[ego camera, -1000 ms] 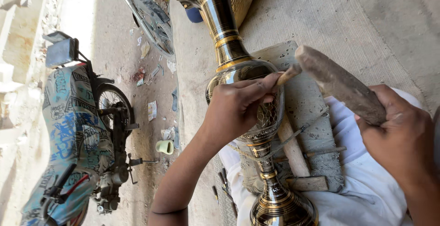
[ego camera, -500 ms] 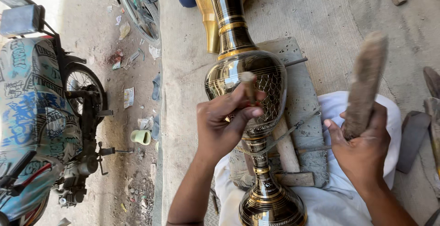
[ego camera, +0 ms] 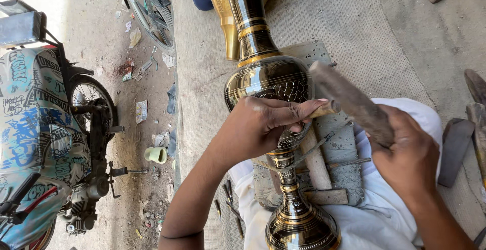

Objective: The person uses a chisel and wooden mallet to engrave decorative patterns into a brass vase. They repeatedly position the chisel and strike it to create indentations, then wipe the surface with a cloth to inspect the work.

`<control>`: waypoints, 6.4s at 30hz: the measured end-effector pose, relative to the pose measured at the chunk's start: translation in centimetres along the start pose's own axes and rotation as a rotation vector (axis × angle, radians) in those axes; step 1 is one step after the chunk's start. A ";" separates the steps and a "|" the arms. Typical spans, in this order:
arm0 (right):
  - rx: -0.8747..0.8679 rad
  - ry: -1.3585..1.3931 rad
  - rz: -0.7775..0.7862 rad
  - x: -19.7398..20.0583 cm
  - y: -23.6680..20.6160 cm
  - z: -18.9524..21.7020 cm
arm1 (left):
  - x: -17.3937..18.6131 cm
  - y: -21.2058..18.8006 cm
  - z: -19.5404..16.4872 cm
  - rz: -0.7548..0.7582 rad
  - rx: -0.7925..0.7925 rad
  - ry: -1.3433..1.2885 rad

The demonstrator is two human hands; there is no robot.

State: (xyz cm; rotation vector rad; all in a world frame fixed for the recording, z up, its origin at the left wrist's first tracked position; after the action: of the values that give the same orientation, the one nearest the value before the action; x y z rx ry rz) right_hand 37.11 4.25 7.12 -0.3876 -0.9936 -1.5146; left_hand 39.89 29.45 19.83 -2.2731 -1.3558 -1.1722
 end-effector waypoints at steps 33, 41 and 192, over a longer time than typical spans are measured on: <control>0.608 -0.262 0.341 9.3 13.0 11.8 | -6.7 -8.0 3.3 -0.989 0.022 -0.119; 0.576 -0.491 0.294 9.9 11.9 12.1 | -6.4 -7.0 2.2 -1.021 0.047 -0.064; -0.338 0.904 0.448 -5.3 7.6 4.0 | 1.6 0.1 20.1 -1.083 0.044 -1.843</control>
State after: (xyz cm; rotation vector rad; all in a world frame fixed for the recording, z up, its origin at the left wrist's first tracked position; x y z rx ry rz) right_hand 44.16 11.37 8.31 -0.1086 0.0653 -1.2293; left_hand 50.61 41.77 8.00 -2.1607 -3.0789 1.6052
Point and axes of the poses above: each hand's wrist, its own y-axis towards the middle knuckle, its own x-axis out of the back of the hand, z = x × y, the point moved 5 cm from there along y, towards the middle knuckle, and after that the axes turned 8 degrees about x, right-handed, at the moved point
